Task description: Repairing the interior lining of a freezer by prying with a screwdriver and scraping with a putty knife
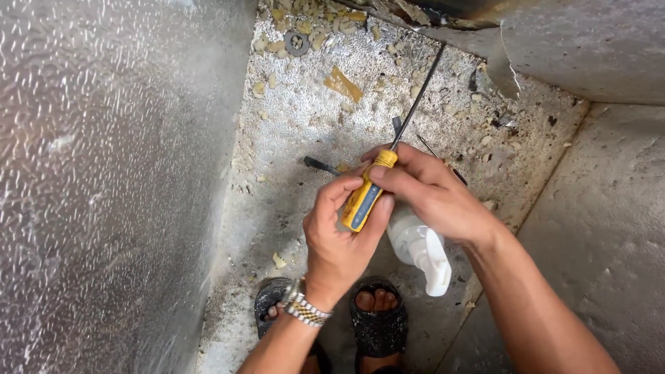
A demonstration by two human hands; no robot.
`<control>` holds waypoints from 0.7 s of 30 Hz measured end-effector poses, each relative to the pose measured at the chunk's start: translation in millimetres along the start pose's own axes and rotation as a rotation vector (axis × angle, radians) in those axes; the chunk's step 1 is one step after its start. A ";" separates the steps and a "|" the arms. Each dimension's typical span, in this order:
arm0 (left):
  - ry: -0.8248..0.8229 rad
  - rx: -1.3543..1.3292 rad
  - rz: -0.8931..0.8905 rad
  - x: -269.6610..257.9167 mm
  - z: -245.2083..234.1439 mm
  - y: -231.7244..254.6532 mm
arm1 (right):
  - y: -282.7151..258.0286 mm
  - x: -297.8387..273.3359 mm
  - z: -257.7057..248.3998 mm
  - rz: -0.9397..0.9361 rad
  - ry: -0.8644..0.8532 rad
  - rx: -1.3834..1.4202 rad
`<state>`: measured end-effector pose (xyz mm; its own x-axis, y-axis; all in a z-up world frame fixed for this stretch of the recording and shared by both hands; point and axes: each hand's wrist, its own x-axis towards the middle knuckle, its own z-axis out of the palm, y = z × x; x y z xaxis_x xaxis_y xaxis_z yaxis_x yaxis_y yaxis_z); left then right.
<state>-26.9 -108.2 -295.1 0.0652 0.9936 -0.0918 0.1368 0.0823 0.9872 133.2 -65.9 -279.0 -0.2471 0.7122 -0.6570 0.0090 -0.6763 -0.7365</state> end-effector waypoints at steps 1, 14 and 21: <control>0.005 0.003 0.001 -1.9 -6.3 -8.3 | 0.1 2.6 0.3 -0.001 -0.005 -0.001; -0.281 0.353 0.003 -31.6 19.9 -35.3 | -6.8 3.4 -3.5 0.044 0.206 -0.202; -0.293 0.309 0.242 -42.2 12.0 -41.8 | -2.1 0.8 3.1 -0.026 0.307 -0.210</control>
<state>-23.6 -154.4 -334.1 0.4011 0.9141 0.0591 0.3674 -0.2197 0.9038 130.0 -64.5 -277.5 0.0521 0.7737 -0.6315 0.2126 -0.6264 -0.7499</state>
